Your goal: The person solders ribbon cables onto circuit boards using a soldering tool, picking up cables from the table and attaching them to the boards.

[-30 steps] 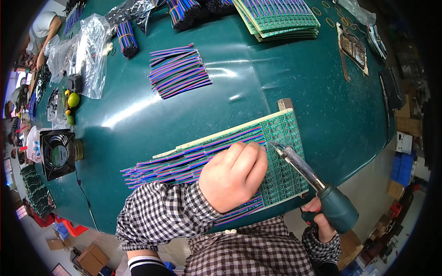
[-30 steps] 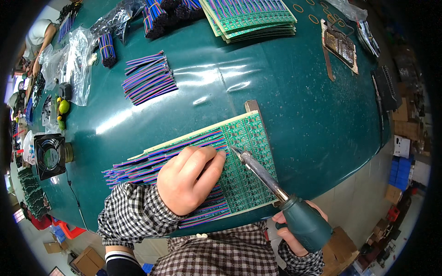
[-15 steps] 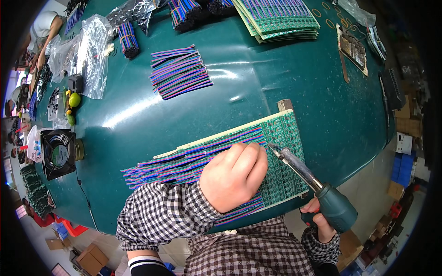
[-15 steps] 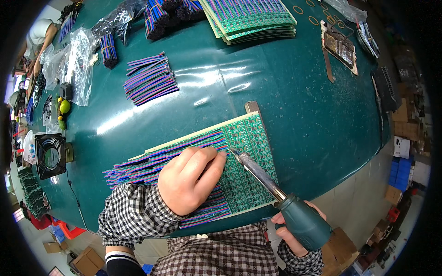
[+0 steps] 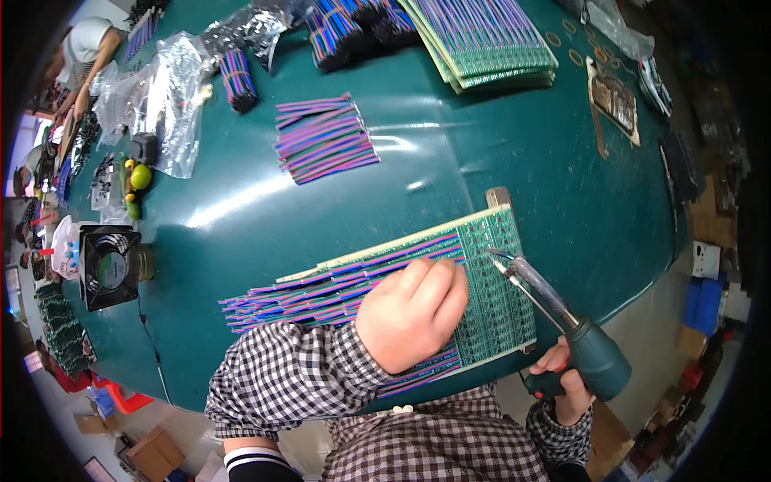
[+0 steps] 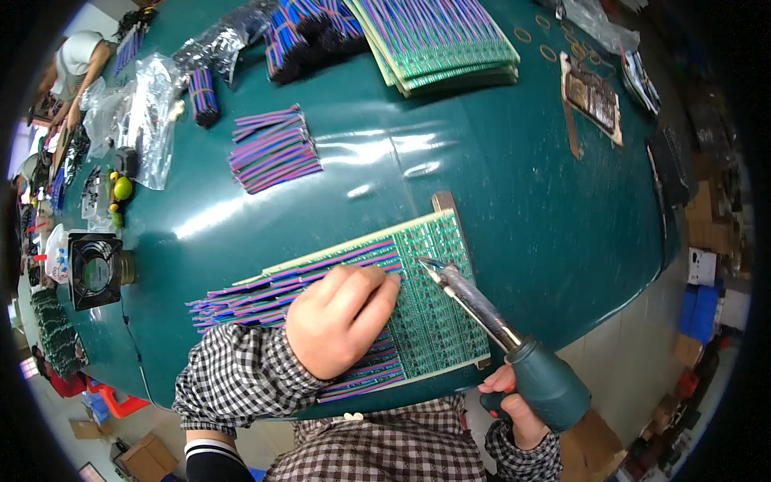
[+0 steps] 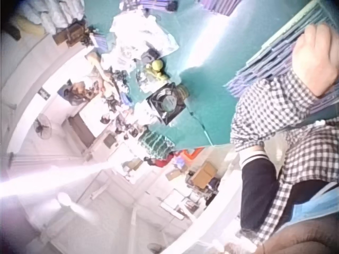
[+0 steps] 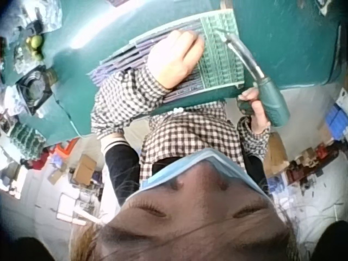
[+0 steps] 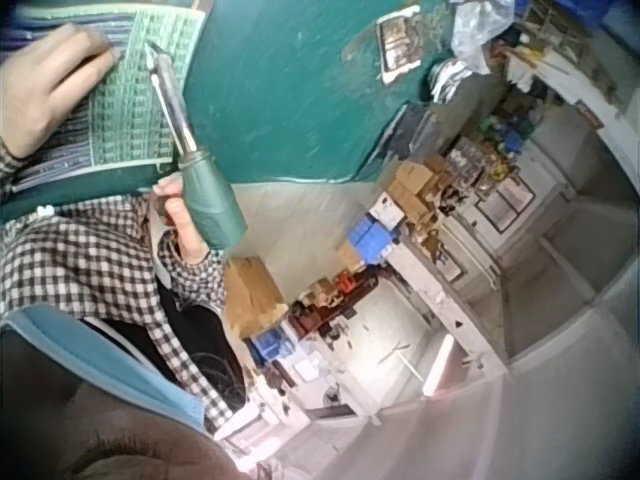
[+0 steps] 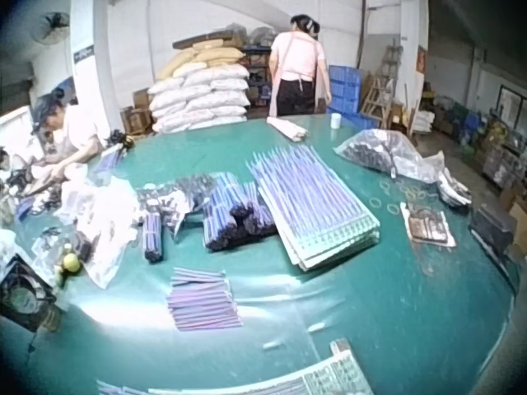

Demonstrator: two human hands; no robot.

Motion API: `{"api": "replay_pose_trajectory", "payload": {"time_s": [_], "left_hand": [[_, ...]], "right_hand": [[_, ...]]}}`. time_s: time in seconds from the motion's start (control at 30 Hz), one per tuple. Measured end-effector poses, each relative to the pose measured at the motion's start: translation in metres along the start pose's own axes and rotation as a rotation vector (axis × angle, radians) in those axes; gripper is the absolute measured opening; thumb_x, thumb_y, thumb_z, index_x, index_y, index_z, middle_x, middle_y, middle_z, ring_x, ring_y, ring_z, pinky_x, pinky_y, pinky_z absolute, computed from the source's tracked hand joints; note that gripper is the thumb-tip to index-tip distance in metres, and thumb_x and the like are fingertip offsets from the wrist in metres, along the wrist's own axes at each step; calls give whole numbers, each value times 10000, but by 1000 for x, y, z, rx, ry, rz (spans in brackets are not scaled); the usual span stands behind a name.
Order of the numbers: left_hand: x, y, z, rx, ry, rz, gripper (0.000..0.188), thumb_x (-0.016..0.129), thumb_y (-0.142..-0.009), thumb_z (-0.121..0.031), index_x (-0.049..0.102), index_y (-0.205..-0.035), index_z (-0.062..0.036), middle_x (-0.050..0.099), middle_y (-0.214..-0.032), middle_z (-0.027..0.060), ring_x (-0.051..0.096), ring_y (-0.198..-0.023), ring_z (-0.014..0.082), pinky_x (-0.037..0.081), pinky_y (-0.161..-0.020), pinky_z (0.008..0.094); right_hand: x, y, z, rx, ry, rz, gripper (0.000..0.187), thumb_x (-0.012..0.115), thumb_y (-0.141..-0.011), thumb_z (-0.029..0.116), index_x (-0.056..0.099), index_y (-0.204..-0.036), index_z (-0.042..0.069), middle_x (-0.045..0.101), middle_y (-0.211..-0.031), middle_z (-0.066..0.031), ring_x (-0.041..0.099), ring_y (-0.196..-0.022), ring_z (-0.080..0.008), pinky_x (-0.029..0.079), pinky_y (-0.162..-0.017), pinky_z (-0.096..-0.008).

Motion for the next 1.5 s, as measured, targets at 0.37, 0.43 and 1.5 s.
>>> {"api": "replay_pose_trajectory", "payload": {"time_s": [0.37, 0.43, 1.5], "left_hand": [[6, 12, -2, 34, -19, -38, 304, 662, -741, -86, 670, -1042, -48, 624, -993, 70, 615, -843, 231, 544, -692, 328], [6, 15, -4, 48, -22, -56, 311, 628, -757, -96, 646, -1060, -31, 605, -1001, 84, 603, -859, 237, 538, -702, 330], [-1, 3, -6, 20, 16, -7, 380, 626, -696, -82, 672, -1053, 38, 615, -993, 117, 637, -857, 232, 553, -730, 324]], "right_hand": [[33, -106, 78, -175, -620, 218, 467, 546, -993, 263, 484, -1255, -118, 663, -956, -185, 680, -955, -323, 639, -696, -436], [61, -120, 106, -126, -649, 397, 418, 534, -1004, 235, 493, -1267, -87, 677, -969, -159, 688, -984, -292, 627, -727, -381], [-21, 2, 4, -12, -108, -7, 817, 681, -886, 494, 436, -1300, -166, 625, -917, -155, 642, -933, -277, 624, -688, -312]]}}
Point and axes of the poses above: each hand's wrist, its own y-axis away from the middle knuckle, its own x-axis out of the palm, z = x × y, the point moved 1 cm from there along -y, towards the middle knuckle
